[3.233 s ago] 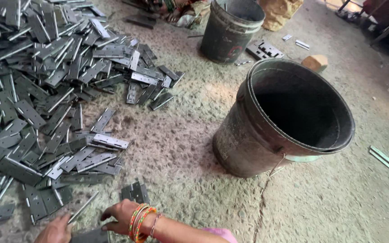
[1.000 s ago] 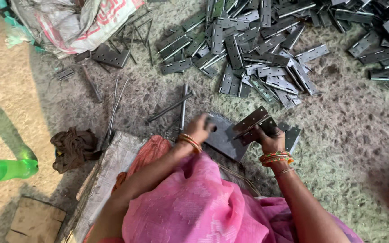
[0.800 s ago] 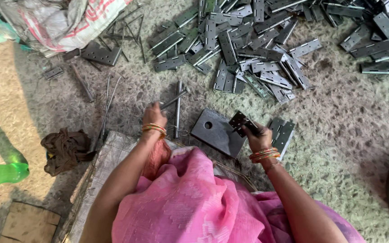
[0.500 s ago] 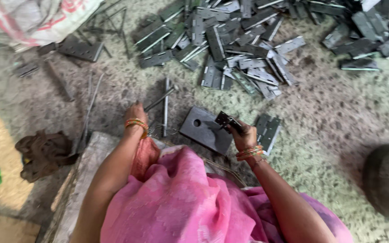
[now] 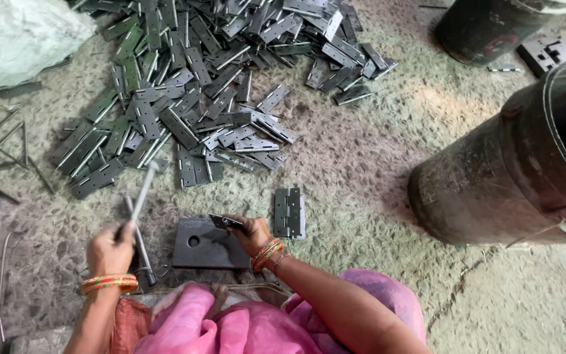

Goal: The person sits on the floor and repeatedly picks up metal hinge plates and pins. They place the hinge on a metal block, insert the pin, and strike it with a metal rod to secure it. Finished hinges are stacked nearby.

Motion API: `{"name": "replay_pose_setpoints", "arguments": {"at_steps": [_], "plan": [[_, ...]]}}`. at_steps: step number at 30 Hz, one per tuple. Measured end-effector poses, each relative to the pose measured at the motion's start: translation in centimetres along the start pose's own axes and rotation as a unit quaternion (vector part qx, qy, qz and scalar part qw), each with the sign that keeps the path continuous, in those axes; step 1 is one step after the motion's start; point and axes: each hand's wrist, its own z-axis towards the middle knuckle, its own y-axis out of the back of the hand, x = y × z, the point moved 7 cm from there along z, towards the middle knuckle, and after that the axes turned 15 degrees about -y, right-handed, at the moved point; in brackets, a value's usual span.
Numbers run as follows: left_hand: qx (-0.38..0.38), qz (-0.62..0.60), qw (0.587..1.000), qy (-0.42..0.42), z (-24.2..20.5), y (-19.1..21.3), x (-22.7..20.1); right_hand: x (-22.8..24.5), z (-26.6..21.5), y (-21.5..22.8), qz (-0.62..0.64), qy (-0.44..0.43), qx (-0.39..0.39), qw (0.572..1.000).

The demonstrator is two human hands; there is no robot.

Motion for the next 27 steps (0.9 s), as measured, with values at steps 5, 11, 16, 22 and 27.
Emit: {"name": "replay_pose_setpoints", "arguments": {"at_steps": [5,11,16,22,27], "plan": [[-0.206,-0.206,0.947,-0.137,-0.5,11.3,-11.4,-0.3,0.6,0.6,0.035,0.003,-0.015,0.999],[-0.208,-0.074,0.937,-0.271,-5.6,5.7,-16.4,-3.4,0.3,-0.9,-0.053,-0.064,0.006,0.996],[0.112,-0.063,0.98,-0.154,-7.4,-6.4,-12.0,-6.0,0.5,-1.4,0.233,-0.117,0.028,0.965],[0.019,-0.168,0.977,-0.133,-3.6,0.4,-13.3,-2.5,1.0,0.0,0.007,-0.02,-0.012,1.0],[-0.216,-0.263,0.91,-0.235,-4.1,10.2,-16.7,-1.1,0.6,-0.2,-0.099,-0.033,-0.016,0.994]]}}
